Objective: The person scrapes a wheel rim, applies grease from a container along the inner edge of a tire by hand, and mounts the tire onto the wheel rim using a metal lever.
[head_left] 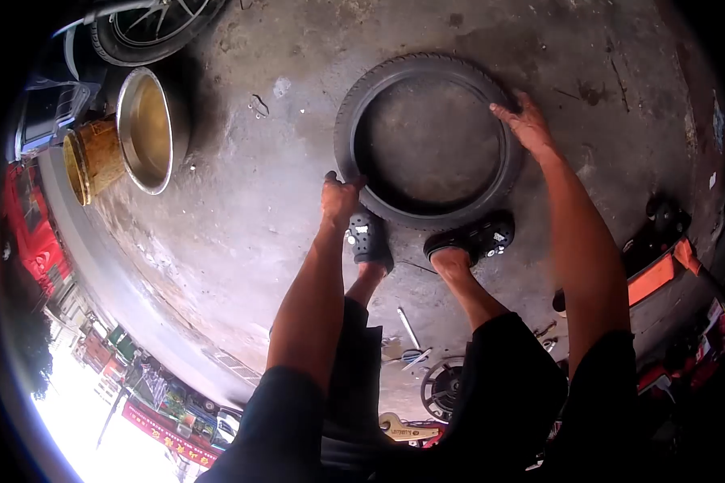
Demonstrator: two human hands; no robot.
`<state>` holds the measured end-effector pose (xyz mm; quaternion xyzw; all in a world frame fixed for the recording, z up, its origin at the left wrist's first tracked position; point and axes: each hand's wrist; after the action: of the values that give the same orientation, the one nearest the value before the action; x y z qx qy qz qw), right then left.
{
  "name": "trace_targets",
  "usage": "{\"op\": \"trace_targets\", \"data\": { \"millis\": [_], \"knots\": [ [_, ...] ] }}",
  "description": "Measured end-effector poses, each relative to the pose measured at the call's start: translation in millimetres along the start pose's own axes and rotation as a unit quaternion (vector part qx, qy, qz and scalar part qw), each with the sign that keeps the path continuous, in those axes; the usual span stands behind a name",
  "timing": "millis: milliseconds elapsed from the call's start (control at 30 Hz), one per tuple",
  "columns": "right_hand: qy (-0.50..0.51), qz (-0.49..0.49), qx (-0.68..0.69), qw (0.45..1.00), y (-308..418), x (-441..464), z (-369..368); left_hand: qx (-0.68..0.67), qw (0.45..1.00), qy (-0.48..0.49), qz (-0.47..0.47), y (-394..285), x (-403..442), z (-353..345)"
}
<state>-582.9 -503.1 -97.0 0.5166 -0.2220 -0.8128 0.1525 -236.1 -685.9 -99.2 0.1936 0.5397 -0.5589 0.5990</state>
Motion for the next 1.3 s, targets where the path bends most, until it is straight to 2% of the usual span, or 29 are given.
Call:
{"op": "trace_targets", "data": {
  "millis": [33,133,167,267,300,333,433,500,600,633,667,700,733,767,800,867,933,967,1000,1033,1067,1100,1133,1167,1200,1300],
  "knots": [
    [0.022,0.005,0.059,0.998,-1,17,-2,-0.045,0.999,0.017,-0.016,10,21,-11],
    [0.077,-0.019,0.153,0.985,3,30,0,-0.184,0.981,-0.022,-0.048,32,48,-34],
    [0.072,-0.018,0.152,0.986,6,26,2,-0.227,0.970,-0.039,-0.080,37,50,-37],
    [0.143,-0.044,0.115,0.982,19,-1,22,-0.290,0.956,-0.025,-0.038,19,29,-15],
    [0.157,-0.024,0.147,0.976,34,-24,30,-0.328,0.942,0.011,-0.074,7,6,-2],
    [0.175,-0.005,0.180,0.968,60,-57,38,-0.311,0.947,0.050,-0.067,-1,-15,17],
    [0.227,0.056,0.329,0.915,110,-139,64,-0.260,0.960,0.034,-0.099,-47,-89,64],
    [0.267,0.122,0.312,0.904,167,-210,84,-0.254,0.959,0.034,-0.123,-74,-143,99],
    [0.265,0.141,0.322,0.898,244,-311,95,-0.178,0.970,-0.086,-0.139,-114,-227,133],
    [0.253,0.134,0.333,0.899,271,-344,97,-0.179,0.972,-0.068,-0.137,-154,-279,144],
    [0.241,0.125,0.344,0.899,297,-378,99,-0.259,0.953,0.059,-0.142,-191,-331,158],
    [0.230,0.117,0.354,0.899,322,-414,100,-0.418,0.892,0.112,-0.129,-226,-381,155],
    [0.200,0.153,0.323,0.912,340,-448,100,-0.526,0.817,0.196,-0.134,-256,-424,154],
    [0.165,0.188,0.291,0.923,360,-477,99,-0.555,0.778,0.257,-0.142,-279,-455,157],
    [0.125,0.224,0.259,0.931,375,-506,97,-0.541,0.771,0.288,-0.172,-309,-494,162],
    [0.047,0.252,0.179,0.950,399,-553,86,-0.648,0.656,0.331,-0.202,-345,-544,168],
    [0.017,0.281,0.081,0.956,430,-604,103,-0.671,0.612,0.370,-0.196,-353,-585,192],
    [0.026,0.350,0.174,0.920,432,-627,103,-0.676,0.590,0.394,-0.199,-356,-602,201],
    [0.044,0.408,0.262,0.874,435,-646,100,-0.657,0.587,0.421,-0.216,-360,-615,213],
    [-0.030,0.428,0.245,0.869,429,-659,93,-0.639,0.584,0.444,-0.231,-360,-630,223],
    [0.034,0.400,0.286,0.870,424,-664,97,-0.619,0.578,0.469,-0.251,-366,-641,231],
    [0.093,0.371,0.323,0.866,417,-667,106,-0.621,0.626,0.417,-0.222,-376,-658,236],
    [0.149,0.335,0.360,0.858,411,-673,111,-0.623,0.632,0.406,-0.220,-375,-667,237],
    [0.104,0.350,0.272,0.890,412,-677,107,-0.622,0.637,0.401,-0.218,-373,-673,238],
    [0.107,0.371,0.212,0.898,398,-671,103,-0.616,0.640,0.404,-0.218,-376,-679,232],
    [0.132,0.379,0.200,0.894,411,-701,105,-0.553,0.586,0.510,-0.301,-381,-704,230]
  ]
}}
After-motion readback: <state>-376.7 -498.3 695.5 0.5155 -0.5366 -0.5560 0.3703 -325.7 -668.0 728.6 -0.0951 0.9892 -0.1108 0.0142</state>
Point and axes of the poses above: each hand's wrist, its own x-axis towards the middle knuckle, its own z-axis out of the back of the hand, y = z × x, and after that the axes turned 14 degrees about y, right-handed
